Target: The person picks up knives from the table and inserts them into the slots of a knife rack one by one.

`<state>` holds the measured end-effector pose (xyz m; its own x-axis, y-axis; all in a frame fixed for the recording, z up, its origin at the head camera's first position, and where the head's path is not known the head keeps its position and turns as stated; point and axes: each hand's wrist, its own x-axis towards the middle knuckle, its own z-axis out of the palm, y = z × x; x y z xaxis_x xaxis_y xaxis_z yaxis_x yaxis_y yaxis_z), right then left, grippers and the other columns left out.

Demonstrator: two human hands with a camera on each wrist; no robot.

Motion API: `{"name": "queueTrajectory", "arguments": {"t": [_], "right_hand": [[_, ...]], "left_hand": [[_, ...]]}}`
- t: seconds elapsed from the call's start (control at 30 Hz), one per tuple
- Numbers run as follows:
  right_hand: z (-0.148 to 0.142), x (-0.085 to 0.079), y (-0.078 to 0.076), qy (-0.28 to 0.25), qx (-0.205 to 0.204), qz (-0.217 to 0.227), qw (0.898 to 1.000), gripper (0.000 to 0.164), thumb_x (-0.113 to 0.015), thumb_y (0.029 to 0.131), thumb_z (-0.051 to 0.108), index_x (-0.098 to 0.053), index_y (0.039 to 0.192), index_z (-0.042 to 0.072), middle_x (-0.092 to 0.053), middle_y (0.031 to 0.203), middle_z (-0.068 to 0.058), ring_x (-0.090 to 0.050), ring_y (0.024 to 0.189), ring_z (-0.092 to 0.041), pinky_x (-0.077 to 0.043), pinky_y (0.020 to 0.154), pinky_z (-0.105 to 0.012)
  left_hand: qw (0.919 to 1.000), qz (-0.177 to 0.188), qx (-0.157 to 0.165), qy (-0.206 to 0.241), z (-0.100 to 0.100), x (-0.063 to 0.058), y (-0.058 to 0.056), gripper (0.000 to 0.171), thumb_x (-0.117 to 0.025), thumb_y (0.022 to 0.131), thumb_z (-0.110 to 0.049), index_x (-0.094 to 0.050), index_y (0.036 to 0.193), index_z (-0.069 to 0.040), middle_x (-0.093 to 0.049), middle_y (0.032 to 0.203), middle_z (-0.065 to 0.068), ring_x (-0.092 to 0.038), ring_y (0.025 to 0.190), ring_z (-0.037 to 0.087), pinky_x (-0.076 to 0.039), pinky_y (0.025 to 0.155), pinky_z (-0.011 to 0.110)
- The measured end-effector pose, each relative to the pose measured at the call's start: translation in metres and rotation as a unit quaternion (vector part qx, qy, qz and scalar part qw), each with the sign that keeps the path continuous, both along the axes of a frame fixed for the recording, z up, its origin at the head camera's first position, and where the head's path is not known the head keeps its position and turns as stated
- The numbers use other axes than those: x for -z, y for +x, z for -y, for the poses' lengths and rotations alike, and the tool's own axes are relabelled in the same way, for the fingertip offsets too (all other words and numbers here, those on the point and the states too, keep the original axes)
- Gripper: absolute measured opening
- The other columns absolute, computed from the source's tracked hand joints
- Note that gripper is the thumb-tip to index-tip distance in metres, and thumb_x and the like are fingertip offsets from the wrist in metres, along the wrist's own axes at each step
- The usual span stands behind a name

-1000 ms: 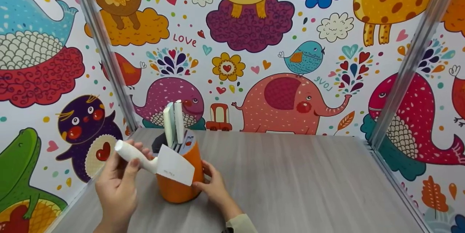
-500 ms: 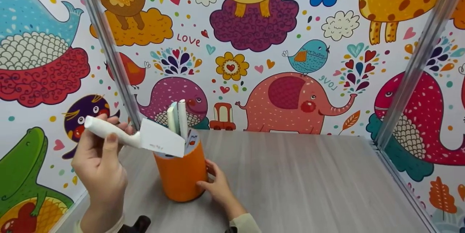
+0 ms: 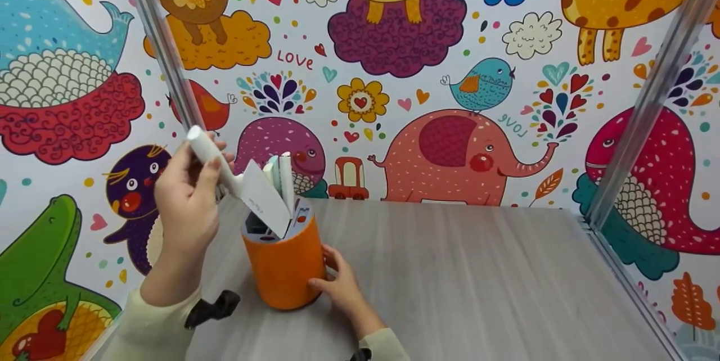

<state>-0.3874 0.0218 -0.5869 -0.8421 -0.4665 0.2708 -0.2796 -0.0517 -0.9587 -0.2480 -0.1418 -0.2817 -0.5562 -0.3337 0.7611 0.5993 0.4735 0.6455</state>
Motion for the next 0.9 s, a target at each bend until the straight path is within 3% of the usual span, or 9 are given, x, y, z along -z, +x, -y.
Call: {"name": "queueTrajectory", "arguments": {"t": [0.2,0.37,0.6,0.73,0.9], "right_hand": [[0.001,0.0,0.001,-0.014,-0.006,0.009,1.0,0.075,-0.078,0.085,0.019,-0.039,0.149,0.013,-0.045,0.151,-0.015,-0.044,0.139,-0.036,-0.039,0.113,-0.054],[0.002,-0.002,0.002,-0.009,-0.008,0.01,1.0,0.075,-0.077,0.086,0.021,-0.039,0.15,0.015,-0.045,0.152,-0.013,-0.043,0.139,-0.035,-0.038,0.114,-0.053],[0.001,-0.003,0.003,-0.003,-0.001,0.009,1.0,0.075,-0.078,0.086,0.024,-0.04,0.149,0.018,-0.045,0.152,-0.012,-0.044,0.139,-0.034,-0.038,0.114,-0.054],[0.001,-0.003,0.004,-0.002,-0.001,0.01,1.0,0.075,-0.078,0.085,0.025,-0.04,0.149,0.017,-0.045,0.151,-0.011,-0.044,0.139,-0.034,-0.038,0.114,-0.054],[0.001,-0.002,0.003,-0.007,-0.001,0.007,1.0,0.075,-0.078,0.085,0.023,-0.04,0.149,0.016,-0.046,0.151,-0.013,-0.044,0.139,-0.034,-0.038,0.113,-0.054]], "left_hand": [[0.9994,0.014,-0.019,-0.025,0.002,-0.002,-0.015,0.039,-0.063,0.097,-0.018,-0.058,0.132,-0.002,-0.068,0.118,0.008,-0.067,0.111,0.018,-0.056,0.095,0.038],[0.998,0.03,-0.038,-0.039,0.001,-0.009,-0.025,0.038,-0.061,0.098,-0.017,-0.058,0.133,-0.001,-0.066,0.117,0.01,-0.065,0.106,0.02,-0.056,0.096,0.036],[0.9948,0.062,-0.034,-0.073,-0.009,-0.02,-0.034,0.041,-0.058,0.1,-0.021,-0.055,0.136,-0.002,-0.064,0.121,0.012,-0.063,0.107,0.023,-0.057,0.094,0.038],[0.9931,0.078,-0.046,-0.075,-0.012,-0.016,-0.039,0.043,-0.058,0.1,-0.022,-0.054,0.138,-0.003,-0.064,0.121,0.012,-0.063,0.108,0.023,-0.056,0.095,0.039],[0.9903,0.106,-0.047,-0.077,-0.012,-0.004,-0.05,0.044,-0.059,0.099,-0.024,-0.055,0.139,-0.005,-0.064,0.121,0.011,-0.064,0.109,0.023,-0.056,0.094,0.039]]}}
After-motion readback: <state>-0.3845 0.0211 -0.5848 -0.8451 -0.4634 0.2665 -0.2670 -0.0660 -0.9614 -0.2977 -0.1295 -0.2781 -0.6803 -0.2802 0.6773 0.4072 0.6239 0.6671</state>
